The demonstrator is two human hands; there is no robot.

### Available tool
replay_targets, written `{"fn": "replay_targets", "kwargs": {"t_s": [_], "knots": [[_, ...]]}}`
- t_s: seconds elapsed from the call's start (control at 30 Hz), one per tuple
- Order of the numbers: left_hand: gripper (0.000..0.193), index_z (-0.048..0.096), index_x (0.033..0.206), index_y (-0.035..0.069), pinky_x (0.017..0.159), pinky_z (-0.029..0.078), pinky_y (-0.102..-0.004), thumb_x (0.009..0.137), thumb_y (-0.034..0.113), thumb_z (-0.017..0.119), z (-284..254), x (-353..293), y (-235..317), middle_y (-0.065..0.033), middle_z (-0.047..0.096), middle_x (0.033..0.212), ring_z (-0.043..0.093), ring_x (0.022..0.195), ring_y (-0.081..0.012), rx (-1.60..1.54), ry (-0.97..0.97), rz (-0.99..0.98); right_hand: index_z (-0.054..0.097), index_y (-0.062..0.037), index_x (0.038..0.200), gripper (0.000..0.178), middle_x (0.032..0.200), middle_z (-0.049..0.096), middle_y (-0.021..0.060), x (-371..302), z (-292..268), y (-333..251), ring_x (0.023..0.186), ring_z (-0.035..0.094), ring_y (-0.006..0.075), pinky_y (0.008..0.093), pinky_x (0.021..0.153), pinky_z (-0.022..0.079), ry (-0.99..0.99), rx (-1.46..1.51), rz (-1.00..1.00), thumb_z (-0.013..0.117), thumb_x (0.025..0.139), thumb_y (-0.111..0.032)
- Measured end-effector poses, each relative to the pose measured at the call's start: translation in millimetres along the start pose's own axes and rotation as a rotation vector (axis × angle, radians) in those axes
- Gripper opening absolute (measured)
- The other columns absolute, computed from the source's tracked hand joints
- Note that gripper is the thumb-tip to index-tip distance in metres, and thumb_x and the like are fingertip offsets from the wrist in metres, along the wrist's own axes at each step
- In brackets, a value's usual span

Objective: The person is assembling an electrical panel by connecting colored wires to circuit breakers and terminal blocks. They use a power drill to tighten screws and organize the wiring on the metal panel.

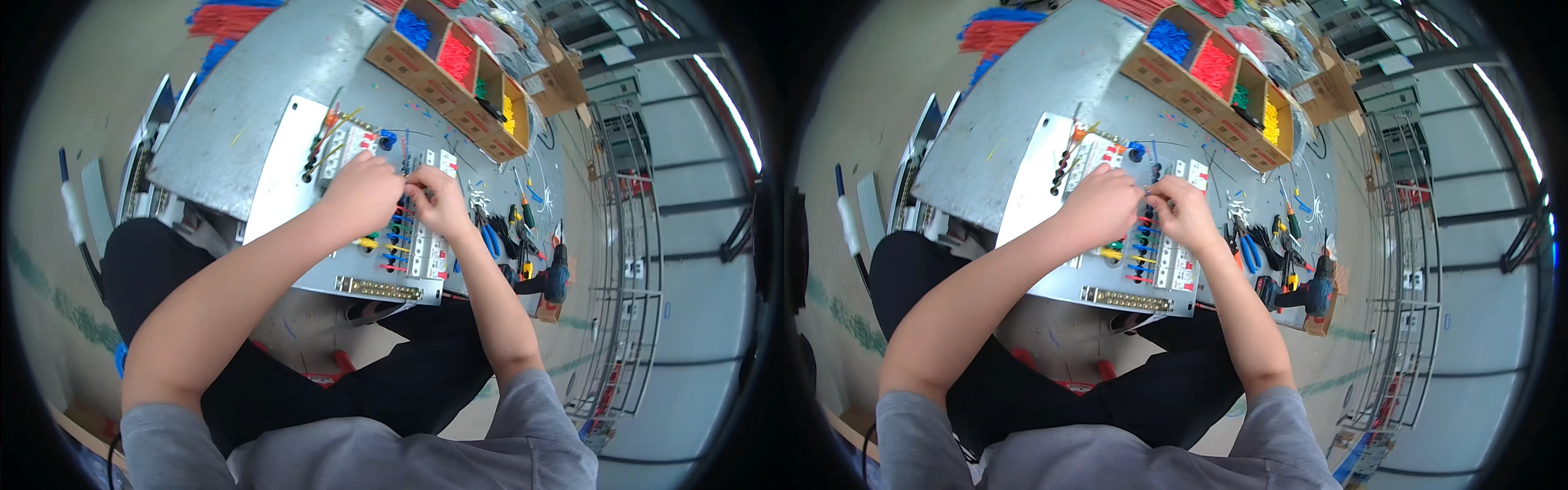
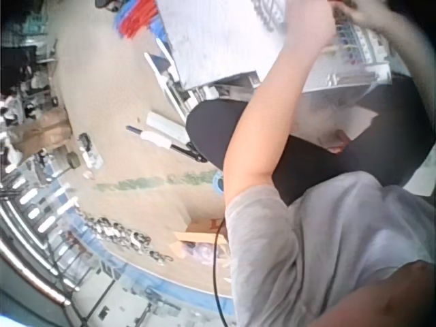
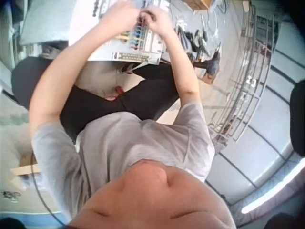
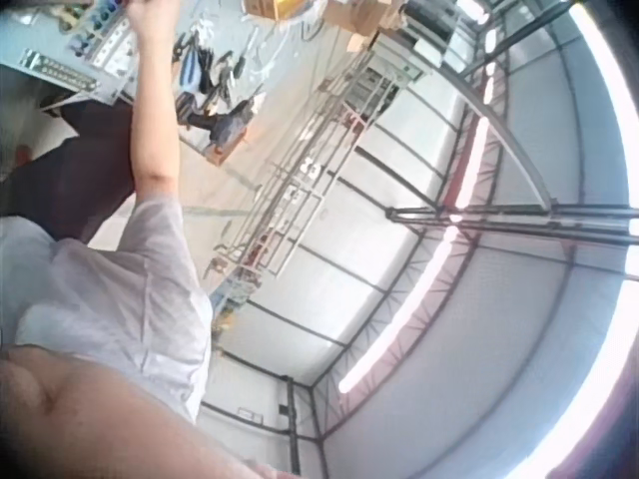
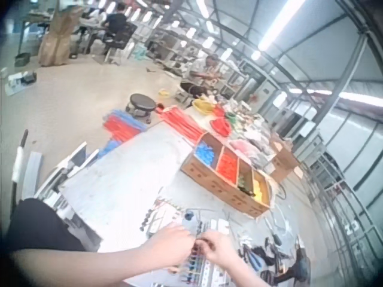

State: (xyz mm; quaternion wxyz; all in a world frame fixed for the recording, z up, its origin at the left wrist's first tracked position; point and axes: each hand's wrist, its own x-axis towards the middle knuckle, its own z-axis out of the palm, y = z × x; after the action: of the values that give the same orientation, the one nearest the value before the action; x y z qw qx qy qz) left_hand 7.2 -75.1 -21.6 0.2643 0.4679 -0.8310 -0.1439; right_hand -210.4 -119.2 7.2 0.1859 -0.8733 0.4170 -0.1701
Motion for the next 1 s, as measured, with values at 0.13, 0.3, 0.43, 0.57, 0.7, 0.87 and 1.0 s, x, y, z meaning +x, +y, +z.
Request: {"fn": "replay_targets", "kwargs": {"t_s": [0.13,0.3,0.43,0.57,0.7,0.87,1.0], "knots": [[0.024,0.078,0.099,0.006,0.108,0.046,-0.0455,0.096,0.029,0.076,6.5,11.5,1.1,-0.0095,0.078,0.098,0.07,0.106,-0.0285,-0.056,0.032,-0.074,0.081,-0.0039,0.108,0.015,0.1,0.075,0.0143,-2.3,-13.9,6.4,0.096,0.071,0.0356,0.0428,0.085,0.058,-0.115,0.042,0.061,0.078,0.094,-0.009],[0.019,0.081,0.094,0.007,0.101,0.042,-0.047,0.099,0.024,0.076,2.9,16.8,8.6,-0.008,0.078,0.091,0.068,0.1,-0.0291,-0.064,0.078,-0.076,0.083,-0.0104,0.098,0.015,0.103,0.079,0.0072,-2.7,-33.9,16.1,0.115,0.068,0.0267,0.0453,0.112,0.042,-0.146,-0.108,-0.015,0.086,0.088,-0.021],[0.015,0.079,0.082,0.006,0.103,0.037,-0.0499,0.092,0.017,0.077,-1.5,16.3,11.3,-0.007,0.076,0.088,0.065,0.101,-0.0285,-0.011,0.058,-0.21,0.08,-0.0137,0.093,0.025,0.1,0.076,0.0023,6.7,-36.8,24.1,0.112,0.066,0.0227,0.0427,0.11,0.04,-0.205,-0.266,-0.067,0.092,0.083,-0.033],[0.013,0.074,0.08,0.003,0.106,0.035,-0.0506,0.087,0.011,0.082,1.5,11.9,12.9,-0.0062,0.07,0.098,0.057,0.115,-0.0312,0.087,0.174,-0.195,0.085,-0.0151,0.086,0.03,0.094,0.078,0.0025,16.5,-25.9,21.3,0.112,0.065,0.0212,0.0401,0.106,0.041,-0.314,-0.353,-0.019,0.092,0.079,-0.043],[0.012,0.072,0.081,0.002,0.11,0.034,-0.0512,0.085,0.008,0.082,2.8,15.9,13.2,-0.0054,0.068,0.106,0.054,0.118,-0.0322,0.033,0.158,-0.231,0.084,-0.0142,0.083,0.034,0.086,0.077,0.0045,18.7,-17.4,27.2,0.107,0.069,0.0242,0.044,0.103,0.045,-0.248,-0.361,-0.034,0.092,0.078,-0.047],[0.011,0.073,0.08,0.002,0.109,0.033,-0.0525,0.085,0.008,0.08,6.6,14.2,9.7,-0.006,0.068,0.104,0.054,0.118,-0.0328,0.006,0.154,-0.209,0.082,-0.0117,0.076,0.04,0.082,0.077,0.0087,26.7,-10.2,27.7,0.099,0.073,0.0289,0.0451,0.095,0.051,-0.233,-0.463,-0.007,0.095,0.071,-0.05],[0.011,0.071,0.08,0.003,0.109,0.032,-0.0526,0.086,0.008,0.079,4.1,12.7,10.6,-0.0055,0.067,0.102,0.055,0.115,-0.0315,0.031,0.133,-0.147,0.082,-0.0091,0.074,0.043,0.08,0.078,0.0087,27.1,-11.6,19.6,0.096,0.073,0.0297,0.043,0.091,0.053,-0.222,-0.526,-0.032,0.095,0.068,-0.05]]}}
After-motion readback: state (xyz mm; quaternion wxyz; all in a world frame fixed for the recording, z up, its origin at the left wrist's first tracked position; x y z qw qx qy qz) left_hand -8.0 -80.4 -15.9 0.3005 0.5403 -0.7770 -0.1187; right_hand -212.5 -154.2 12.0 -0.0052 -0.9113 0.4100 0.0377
